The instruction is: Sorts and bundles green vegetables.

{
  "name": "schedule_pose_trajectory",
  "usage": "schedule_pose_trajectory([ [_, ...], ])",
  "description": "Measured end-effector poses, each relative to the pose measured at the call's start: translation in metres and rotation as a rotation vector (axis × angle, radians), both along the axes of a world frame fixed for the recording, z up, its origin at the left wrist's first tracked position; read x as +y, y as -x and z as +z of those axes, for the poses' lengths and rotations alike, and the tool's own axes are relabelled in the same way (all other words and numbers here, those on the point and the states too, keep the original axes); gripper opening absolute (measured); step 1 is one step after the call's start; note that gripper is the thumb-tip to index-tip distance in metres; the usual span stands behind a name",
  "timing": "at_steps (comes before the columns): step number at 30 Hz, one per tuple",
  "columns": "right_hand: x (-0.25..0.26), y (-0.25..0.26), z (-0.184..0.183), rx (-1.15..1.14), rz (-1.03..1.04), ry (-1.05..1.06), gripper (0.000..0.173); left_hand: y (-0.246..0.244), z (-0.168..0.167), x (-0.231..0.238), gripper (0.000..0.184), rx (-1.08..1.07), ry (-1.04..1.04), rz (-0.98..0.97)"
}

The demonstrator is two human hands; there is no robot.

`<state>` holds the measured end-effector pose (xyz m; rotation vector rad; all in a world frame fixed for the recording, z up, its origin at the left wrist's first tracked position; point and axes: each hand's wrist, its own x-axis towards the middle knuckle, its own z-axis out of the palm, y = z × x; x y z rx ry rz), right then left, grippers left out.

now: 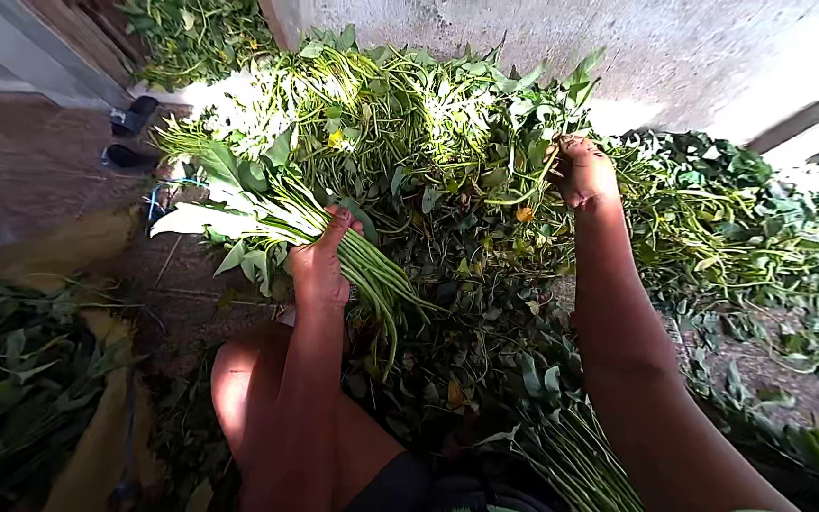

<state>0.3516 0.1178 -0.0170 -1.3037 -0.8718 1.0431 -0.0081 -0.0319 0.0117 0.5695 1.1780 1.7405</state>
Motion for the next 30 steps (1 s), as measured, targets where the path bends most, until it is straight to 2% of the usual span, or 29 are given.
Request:
schedule_pose_trajectory([
  [1, -0.002, 0.003, 0.0, 0.025, 0.033, -0.034, 0.019, -0.002, -0.001, 0.003, 0.013, 0.011, 0.0, -0.009],
  [4, -0.01, 0.013, -0.015, -0.138, 0.061, -0.083, 0.017, -0.01, -0.007, 0.004, 0.017, 0.032, 0.024, -0.039],
  [6, -0.015, 0.031, -0.006, -0.023, 0.163, -0.196, 0.011, -0.015, -0.007, 0.009, 0.019, 0.064, 0.062, -0.041],
  [8, -0.033, 0.048, -0.007, 0.104, 0.203, -0.239, 0.014, -0.02, -0.014, 0.007, 0.019, 0.125, 0.099, -0.067],
  [13, -0.061, 0.095, -0.028, 0.203, 0.094, -0.349, 0.016, -0.028, -0.019, 0.01, 0.015, 0.218, 0.071, -0.069],
  [16, -0.08, 0.12, -0.043, 0.108, -0.007, -0.314, 0.024, -0.032, -0.019, 0.009, 0.013, 0.239, 0.081, -0.068],
  [18, -0.097, 0.134, -0.046, 0.027, -0.022, -0.261, 0.019, -0.036, -0.019, 0.006, 0.014, 0.246, 0.074, -0.104],
  [21, -0.132, 0.155, -0.042, -0.139, 0.046, -0.179, 0.03, -0.042, -0.023, 0.003, 0.013, 0.299, 0.069, -0.187],
  [24, -0.155, 0.175, -0.036, -0.285, 0.128, -0.129, 0.026, -0.044, -0.023, 0.003, 0.018, 0.353, 0.12, -0.29],
  [28, -0.168, 0.185, -0.035, -0.445, 0.205, -0.215, 0.023, -0.041, -0.027, 0.005, 0.023, 0.394, 0.246, -0.373],
  [30, -0.17, 0.183, -0.035, -0.509, 0.224, -0.282, 0.022, -0.04, -0.029, 0.005, 0.023, 0.322, 0.278, -0.401],
])
